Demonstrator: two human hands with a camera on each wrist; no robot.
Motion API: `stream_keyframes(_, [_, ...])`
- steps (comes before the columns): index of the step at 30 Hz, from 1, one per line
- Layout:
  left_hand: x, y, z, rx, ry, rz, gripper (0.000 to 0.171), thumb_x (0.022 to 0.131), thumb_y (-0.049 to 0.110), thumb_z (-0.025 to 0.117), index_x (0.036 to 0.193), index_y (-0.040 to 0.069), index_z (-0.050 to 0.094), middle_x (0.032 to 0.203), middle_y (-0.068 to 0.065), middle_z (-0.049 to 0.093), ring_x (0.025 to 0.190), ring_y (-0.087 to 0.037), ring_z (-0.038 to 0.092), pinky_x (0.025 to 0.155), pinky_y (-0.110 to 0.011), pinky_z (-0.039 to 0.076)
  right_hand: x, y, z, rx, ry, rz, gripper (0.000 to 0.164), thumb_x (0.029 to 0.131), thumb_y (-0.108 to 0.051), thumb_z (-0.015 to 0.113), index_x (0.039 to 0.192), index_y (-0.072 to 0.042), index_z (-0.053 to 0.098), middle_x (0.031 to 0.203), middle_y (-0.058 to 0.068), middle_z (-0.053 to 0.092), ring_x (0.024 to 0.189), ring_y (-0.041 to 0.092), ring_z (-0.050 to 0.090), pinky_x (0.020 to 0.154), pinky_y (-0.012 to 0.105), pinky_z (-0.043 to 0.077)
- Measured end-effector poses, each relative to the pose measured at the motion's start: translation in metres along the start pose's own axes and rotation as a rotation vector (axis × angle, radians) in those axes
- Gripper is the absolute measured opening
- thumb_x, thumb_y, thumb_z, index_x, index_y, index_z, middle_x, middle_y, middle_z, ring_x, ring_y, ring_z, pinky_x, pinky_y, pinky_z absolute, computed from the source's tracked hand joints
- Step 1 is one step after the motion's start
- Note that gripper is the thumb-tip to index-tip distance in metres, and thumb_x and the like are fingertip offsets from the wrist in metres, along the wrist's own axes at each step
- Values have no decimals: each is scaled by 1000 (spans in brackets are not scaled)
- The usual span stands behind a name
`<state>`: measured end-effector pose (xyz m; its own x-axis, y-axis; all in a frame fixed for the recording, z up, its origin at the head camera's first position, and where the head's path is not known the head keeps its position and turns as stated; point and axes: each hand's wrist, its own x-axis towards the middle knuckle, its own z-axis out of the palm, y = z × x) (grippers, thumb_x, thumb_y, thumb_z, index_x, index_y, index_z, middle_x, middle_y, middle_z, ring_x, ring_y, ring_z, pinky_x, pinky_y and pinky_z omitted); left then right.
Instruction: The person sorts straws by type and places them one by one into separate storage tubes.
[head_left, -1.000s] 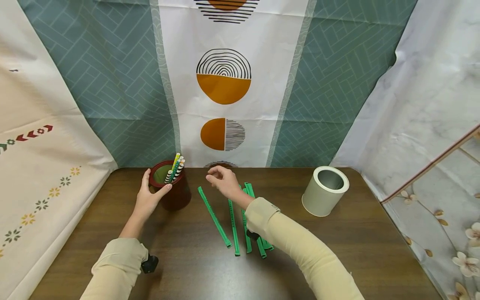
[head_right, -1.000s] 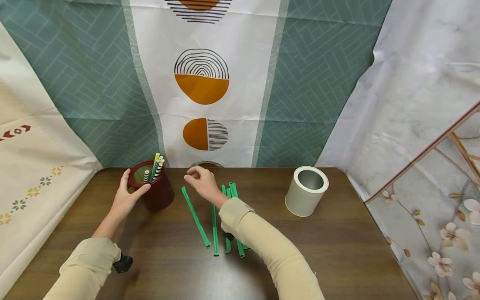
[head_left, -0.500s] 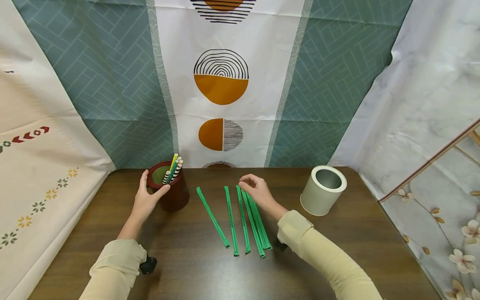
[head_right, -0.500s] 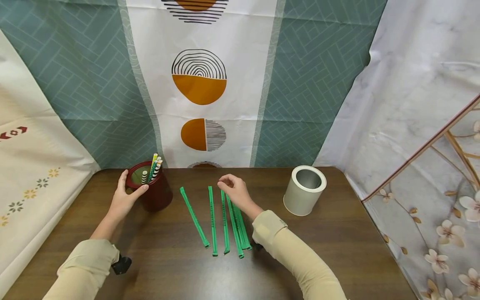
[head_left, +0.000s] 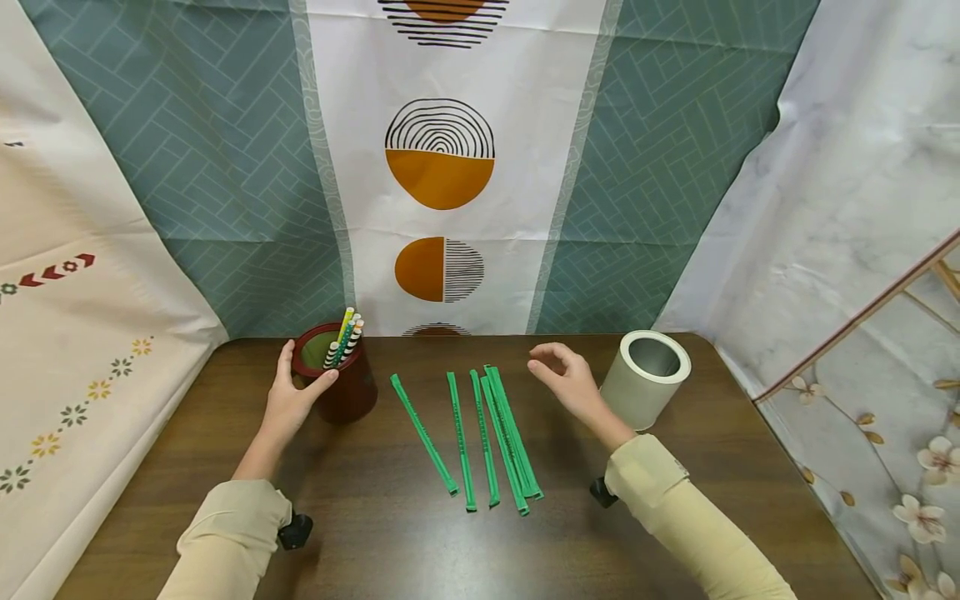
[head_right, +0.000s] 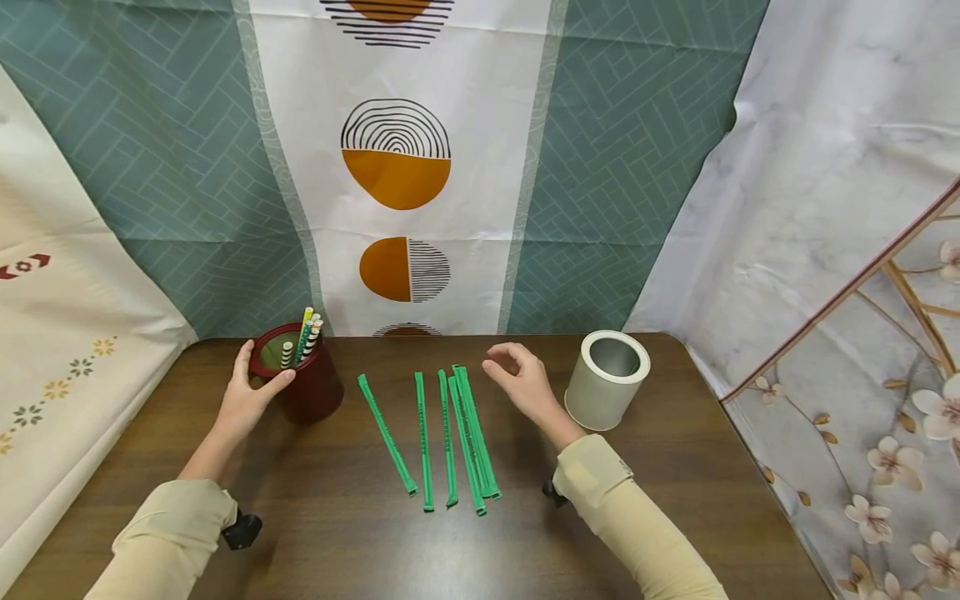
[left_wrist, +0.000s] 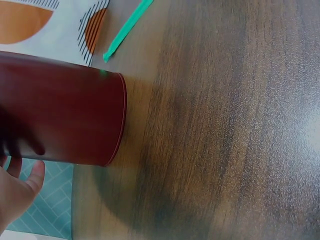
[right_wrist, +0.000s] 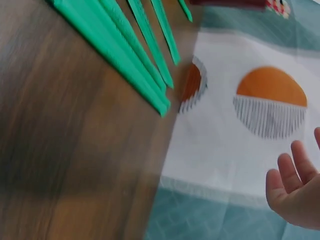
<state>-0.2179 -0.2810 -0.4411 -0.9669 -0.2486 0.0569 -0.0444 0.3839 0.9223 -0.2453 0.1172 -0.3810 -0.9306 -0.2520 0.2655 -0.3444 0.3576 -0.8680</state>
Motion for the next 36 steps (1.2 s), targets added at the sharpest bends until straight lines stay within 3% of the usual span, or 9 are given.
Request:
stream_keyframes(3, [0,-1,0,0,2,0,91,80,41,60,143,22,-3,150,-7,1,136,-31,3,103,-60,10,-4,4,-12,-18,75,-36,24,84,-9,59,103,4,58,108,20,55,97,27,51,79,31,41])
stream_keyframes(7, [1,-1,0,-1,7,-1,91,80,42,60,143,22,-3,150,-7,0,136,-32,2,103,-61,8,-5,23,-29,-70,158,-83,25,82,-12,62,104,-1,59,114,14,53,107,23,45,84,33,35])
stream_keyframes(12, [1,-1,0,1,-3,-4,91,80,42,60,143,23,-4,150,-7,-1,136,-31,1,103,-61,8,-4,42,-53,-172,228,-120,38,80,-16,65,113,-2,53,120,14,48,112,25,40,90,41,34])
stream_keyframes(17, [-1,0,-2,17,-14,-6,91,81,42,59,143,22,-5,150,-5,-1,136,-32,2,102,-62,11,-10,51,-78,-268,240,-64,58,79,-27,65,126,-4,41,129,18,40,121,35,31,95,54,29])
stream_keyframes(26, [-1,2,-4,19,-46,-9,91,82,42,57,142,24,-9,150,-4,-6,136,-32,-2,102,-62,9,-23,66,-115,-351,287,-21,70,73,-25,71,131,-5,36,132,20,37,124,40,25,91,59,26])
stream_keyframes(30, [-1,2,-6,28,-59,-25,91,83,40,57,142,24,-11,150,-5,-7,136,-33,-3,101,-63,9,-26,75,-129,-339,275,-22,76,71,-22,73,132,-2,33,137,23,30,127,42,20,95,61,21])
stream_keyframes(36, [-2,2,-6,73,-64,-30,91,82,46,55,141,27,-13,149,-3,-8,136,-34,-3,100,-64,10,-31,94,-144,-240,189,78,89,74,-21,70,140,0,14,146,22,6,133,40,5,101,61,11])
